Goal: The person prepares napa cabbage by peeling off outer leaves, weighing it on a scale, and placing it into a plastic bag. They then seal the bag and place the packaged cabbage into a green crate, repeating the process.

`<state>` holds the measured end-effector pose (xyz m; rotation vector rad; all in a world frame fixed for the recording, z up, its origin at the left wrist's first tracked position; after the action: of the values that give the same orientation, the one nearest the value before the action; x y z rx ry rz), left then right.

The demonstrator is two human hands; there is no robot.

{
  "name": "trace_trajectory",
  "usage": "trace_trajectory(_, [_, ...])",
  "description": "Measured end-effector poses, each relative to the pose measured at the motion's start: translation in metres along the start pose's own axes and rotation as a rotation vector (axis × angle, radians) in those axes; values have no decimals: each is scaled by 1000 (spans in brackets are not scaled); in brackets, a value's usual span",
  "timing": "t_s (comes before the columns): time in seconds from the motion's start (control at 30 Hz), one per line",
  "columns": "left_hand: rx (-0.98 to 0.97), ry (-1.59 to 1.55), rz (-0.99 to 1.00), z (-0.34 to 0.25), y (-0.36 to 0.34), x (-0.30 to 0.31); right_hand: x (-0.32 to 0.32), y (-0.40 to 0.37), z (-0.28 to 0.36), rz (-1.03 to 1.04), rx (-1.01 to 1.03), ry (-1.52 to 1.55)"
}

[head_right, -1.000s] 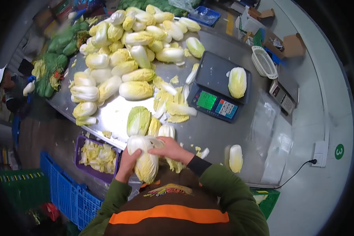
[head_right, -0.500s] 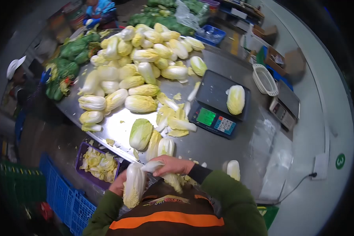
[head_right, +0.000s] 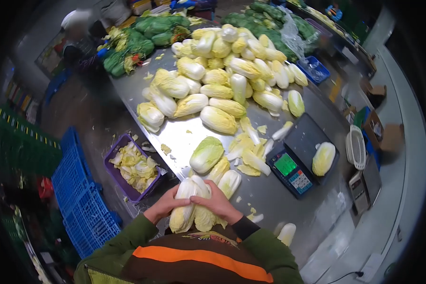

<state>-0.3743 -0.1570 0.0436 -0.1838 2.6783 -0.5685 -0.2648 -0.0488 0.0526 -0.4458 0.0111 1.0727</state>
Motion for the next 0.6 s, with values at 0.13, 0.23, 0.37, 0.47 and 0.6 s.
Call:
trace_trajectory(0.13, [-25,-334,-32,-22,12,50,-17,53,17,117,-89,80])
trace_trajectory(0.23, [-50,-259,-57,-44,9,95,-31,106,17,149,-97,-124])
trace_trajectory(0.37, [-41,-37,-49,-69,-26,167,-75,161,21,330,29,-389])
trace_trajectory(0.47, [139,-172,183,-89,-86,201,-128,174,58,802,55,-467])
trace_trajectory(0.6, [-532,-489,283,-127,-167,231,-166,217,100,973,-57,-302])
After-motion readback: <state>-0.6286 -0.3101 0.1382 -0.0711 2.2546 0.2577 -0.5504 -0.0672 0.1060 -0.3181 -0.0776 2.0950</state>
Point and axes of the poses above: each hand's wrist, its own y-axis towards the middle knuckle, its own x-axis out of the back of the hand, z = x × y, the point moved 7 cm from there along y, towards the middle knuckle, and after that the axes turned 4 degrees about z, right-handed, at the moved point
